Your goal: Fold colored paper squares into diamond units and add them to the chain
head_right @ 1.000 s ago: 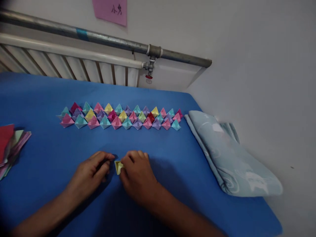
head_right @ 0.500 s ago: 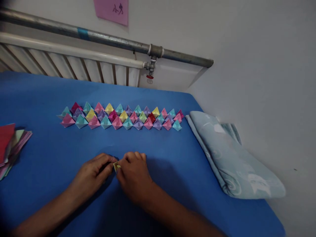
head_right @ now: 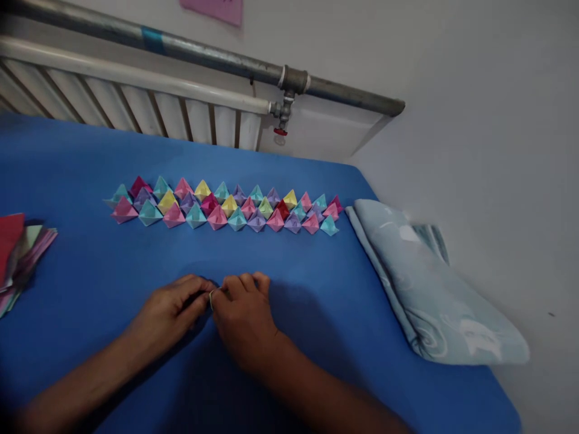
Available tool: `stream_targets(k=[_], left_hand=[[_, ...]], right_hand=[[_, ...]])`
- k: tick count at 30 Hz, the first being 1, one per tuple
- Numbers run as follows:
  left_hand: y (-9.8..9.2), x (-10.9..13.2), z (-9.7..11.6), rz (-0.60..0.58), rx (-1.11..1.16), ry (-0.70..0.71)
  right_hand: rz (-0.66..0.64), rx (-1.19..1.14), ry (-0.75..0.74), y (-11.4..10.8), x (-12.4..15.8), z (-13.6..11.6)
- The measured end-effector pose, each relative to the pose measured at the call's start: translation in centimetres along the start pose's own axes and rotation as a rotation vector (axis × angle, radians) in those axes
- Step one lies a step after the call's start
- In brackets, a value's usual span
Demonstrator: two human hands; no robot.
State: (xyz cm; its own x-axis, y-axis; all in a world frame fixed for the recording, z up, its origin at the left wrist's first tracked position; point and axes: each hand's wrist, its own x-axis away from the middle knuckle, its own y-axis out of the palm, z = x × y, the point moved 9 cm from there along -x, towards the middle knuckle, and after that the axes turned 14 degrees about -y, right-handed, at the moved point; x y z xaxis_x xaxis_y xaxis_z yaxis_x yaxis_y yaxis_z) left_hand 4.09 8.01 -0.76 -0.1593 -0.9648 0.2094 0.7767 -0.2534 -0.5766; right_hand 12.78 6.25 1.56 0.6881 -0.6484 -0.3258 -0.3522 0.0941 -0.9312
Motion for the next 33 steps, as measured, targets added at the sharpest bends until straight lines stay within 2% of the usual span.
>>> stream_targets(k=[5,9,12,16,20,22,24,28,33], left_hand=[[0.0,-0.1,-0.6,-0.024,0.055,-0.065],[0.0,-0.3,-1.1,-0.025,0.136,-0.118],[0.2,-0.3,-1.7,-0.052,0.190,-0.171],[-0.5,-0.4,-2.0,0.007,0.170,-0.175],[-1.7,-0.3,-1.4,0.097,0.116,-0.099],[-2.2,0.0,-0.5,0.125,0.078,-0.026],[-2.4,0.3,0.7,0.135,0.040,0.073],[-2.0,1.3,2.7,0.134,-0.043,0.274],[-0.6,2.0,2.8,0.176,-0.233,0.380]], right_hand=[[-0.022,-0.149,0.071,0.0,0.4,0.7],[0.076,-0.339,0.162,-1.4,1.2,2.1],[0.086,-0.384,0.176,-2.4,1.5,3.2],[0.048,-0.447,0.178,-3.1,1.4,4.3],[-0.070,-0.438,0.068,-3.1,1.1,3.8],[-0.144,-0.420,0.036,-2.8,1.1,3.4],[-0.165,-0.416,0.042,-2.8,1.1,3.3],[-0.063,-0.436,0.094,-3.2,1.1,2.9],[0.043,-0.432,0.120,-2.7,1.4,1.9]])
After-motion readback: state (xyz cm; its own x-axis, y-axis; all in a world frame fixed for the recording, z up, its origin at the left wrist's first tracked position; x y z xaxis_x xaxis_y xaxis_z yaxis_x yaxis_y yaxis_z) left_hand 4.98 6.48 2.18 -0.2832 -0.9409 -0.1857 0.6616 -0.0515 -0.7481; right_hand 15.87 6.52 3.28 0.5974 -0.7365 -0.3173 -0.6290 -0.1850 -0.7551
